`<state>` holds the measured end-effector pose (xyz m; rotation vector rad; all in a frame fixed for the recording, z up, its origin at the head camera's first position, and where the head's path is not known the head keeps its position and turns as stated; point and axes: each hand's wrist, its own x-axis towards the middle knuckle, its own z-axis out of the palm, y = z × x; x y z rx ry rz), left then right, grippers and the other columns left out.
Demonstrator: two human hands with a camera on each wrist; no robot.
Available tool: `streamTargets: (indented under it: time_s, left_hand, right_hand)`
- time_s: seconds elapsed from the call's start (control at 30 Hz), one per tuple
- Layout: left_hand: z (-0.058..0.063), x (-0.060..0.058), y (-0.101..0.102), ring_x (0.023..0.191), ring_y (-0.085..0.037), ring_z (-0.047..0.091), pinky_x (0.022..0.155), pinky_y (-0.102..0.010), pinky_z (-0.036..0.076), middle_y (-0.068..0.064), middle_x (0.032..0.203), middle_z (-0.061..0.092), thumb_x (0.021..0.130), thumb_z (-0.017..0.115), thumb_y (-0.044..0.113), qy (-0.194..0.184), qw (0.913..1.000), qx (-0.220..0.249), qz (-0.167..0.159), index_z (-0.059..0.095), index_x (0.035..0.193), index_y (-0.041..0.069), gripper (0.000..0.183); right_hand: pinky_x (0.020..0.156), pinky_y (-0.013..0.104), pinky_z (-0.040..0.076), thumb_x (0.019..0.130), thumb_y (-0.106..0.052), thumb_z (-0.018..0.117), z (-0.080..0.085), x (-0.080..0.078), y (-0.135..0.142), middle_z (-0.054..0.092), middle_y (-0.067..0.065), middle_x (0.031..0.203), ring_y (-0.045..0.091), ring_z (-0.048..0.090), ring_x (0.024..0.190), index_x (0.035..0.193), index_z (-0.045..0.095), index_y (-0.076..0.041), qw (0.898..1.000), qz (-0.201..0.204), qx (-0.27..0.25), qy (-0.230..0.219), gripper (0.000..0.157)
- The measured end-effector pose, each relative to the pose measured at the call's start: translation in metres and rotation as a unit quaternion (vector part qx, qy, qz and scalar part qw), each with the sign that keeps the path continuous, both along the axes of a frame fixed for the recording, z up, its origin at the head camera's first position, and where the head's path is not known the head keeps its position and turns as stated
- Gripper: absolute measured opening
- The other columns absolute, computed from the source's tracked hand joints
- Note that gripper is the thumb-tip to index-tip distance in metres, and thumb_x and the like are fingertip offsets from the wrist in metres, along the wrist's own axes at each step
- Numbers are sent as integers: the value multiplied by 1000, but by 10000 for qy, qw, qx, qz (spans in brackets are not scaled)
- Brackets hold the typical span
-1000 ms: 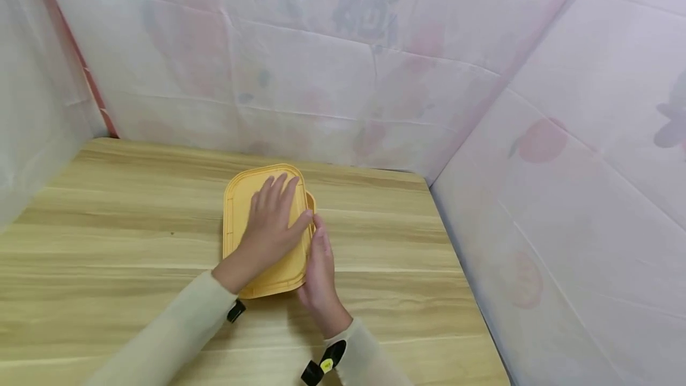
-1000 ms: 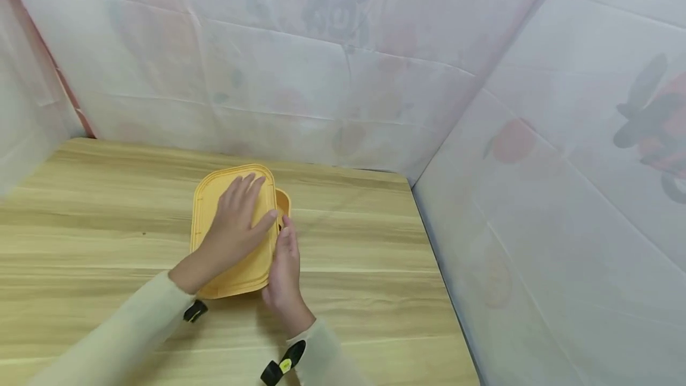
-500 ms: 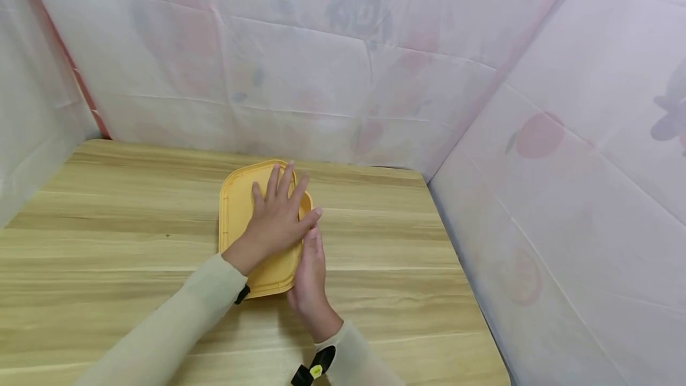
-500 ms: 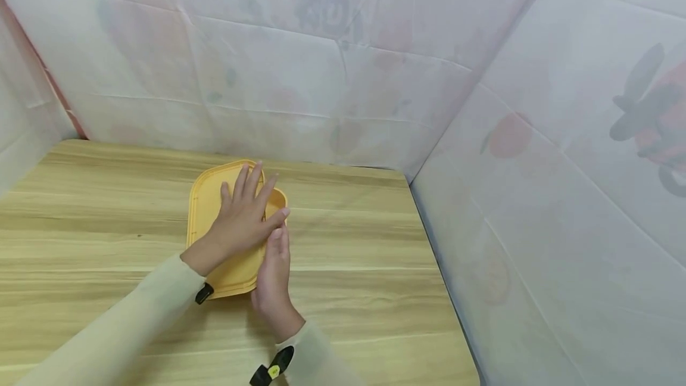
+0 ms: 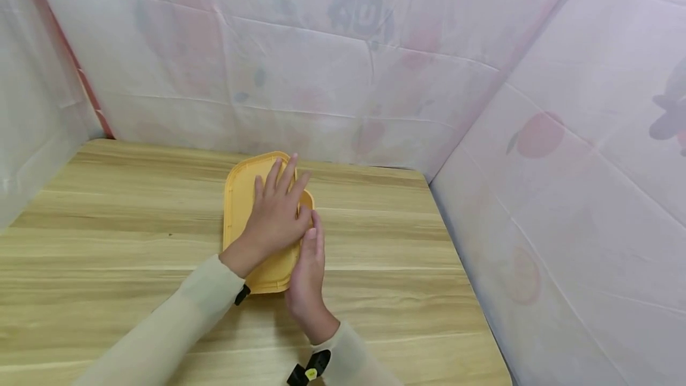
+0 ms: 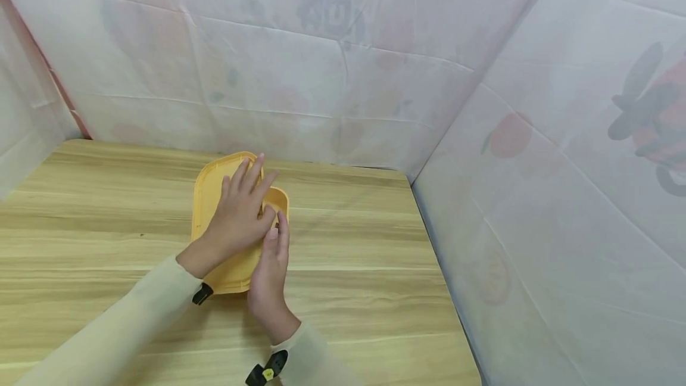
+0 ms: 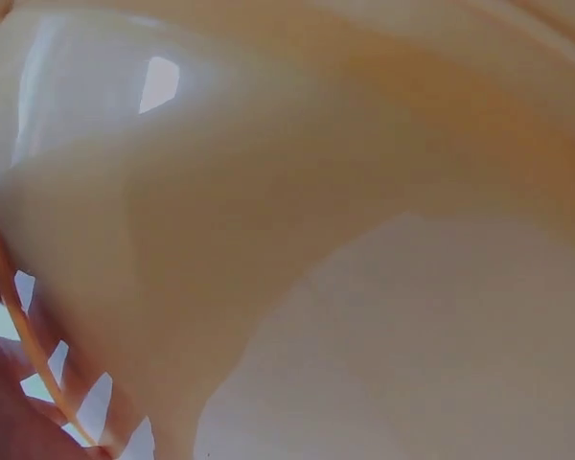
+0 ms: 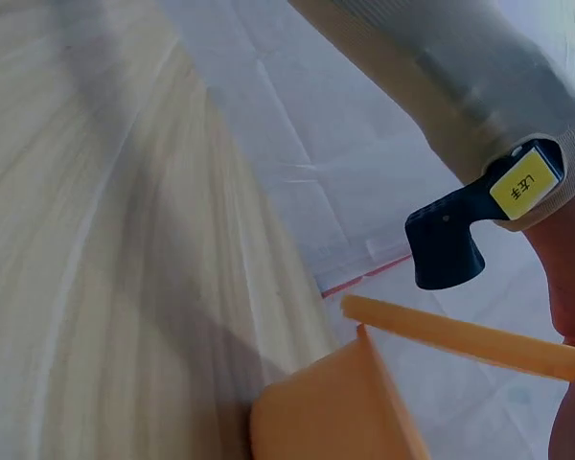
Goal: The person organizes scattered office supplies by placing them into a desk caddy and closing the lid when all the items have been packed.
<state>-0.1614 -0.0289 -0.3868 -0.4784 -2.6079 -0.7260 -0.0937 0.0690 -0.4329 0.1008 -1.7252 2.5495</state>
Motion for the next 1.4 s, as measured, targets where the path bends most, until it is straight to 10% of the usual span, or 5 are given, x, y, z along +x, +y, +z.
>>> streamTargets:
  time_s: [0.47, 0.77, 0.93, 1.13, 1.4]
  left_hand:
    - [23, 11, -5, 156, -32, 16, 112, -64, 36, -9, 168, 22, 90, 52, 18, 774, 9943, 720, 127, 53, 143, 5, 55]
    - [23, 14, -9, 131, -21, 57, 40, -22, 32, -5, 168, 20, 84, 52, 9, 1352, 9797, 1478, -42, 51, 145, 3, 61]
    - [17, 18, -12, 44, -4, 28, 39, -19, 26, -1, 169, 15, 86, 54, 4, 1117, 9736, 1990, -58, 48, 149, 8, 64]
    - [4, 20, -16, 121, -23, 60, 50, -17, 36, 1, 169, 15, 90, 53, 0, 523, 9553, 2908, 54, 48, 150, 12, 62]
    - [-16, 19, -18, 42, -13, 27, 40, -19, 31, 7, 168, 19, 91, 51, -2, 151, 9079, 4169, 419, 47, 151, 12, 62]
  right_hand:
    - [123, 50, 24, 111, -39, 29, 18, 5, -4, 37, -3, 159, 18, 37, 147, 157, 24, -30, 9968, -79, 559, 564, 47]
    - [117, 35, 36, 112, -24, 28, 17, 6, -6, 42, 11, 156, 24, 44, 143, 161, 9, -12, 9659, -127, 1346, 2210, 54]
    - [100, 30, 52, 111, -19, 30, 10, 1, -4, 54, 23, 144, 25, 62, 118, 159, 4, 0, 9106, -224, 2092, 3557, 57]
    - [84, 29, 59, 110, -34, 31, 8, -6, -4, 62, 23, 134, 19, 73, 90, 154, 12, 13, 8095, -1168, 3603, 4485, 67]
    - [42, 9, 33, 110, -43, 31, 5, -8, -9, 73, 4, 83, 4, 49, 45, 136, 50, 9, 6715, -2474, 5067, 4807, 61]
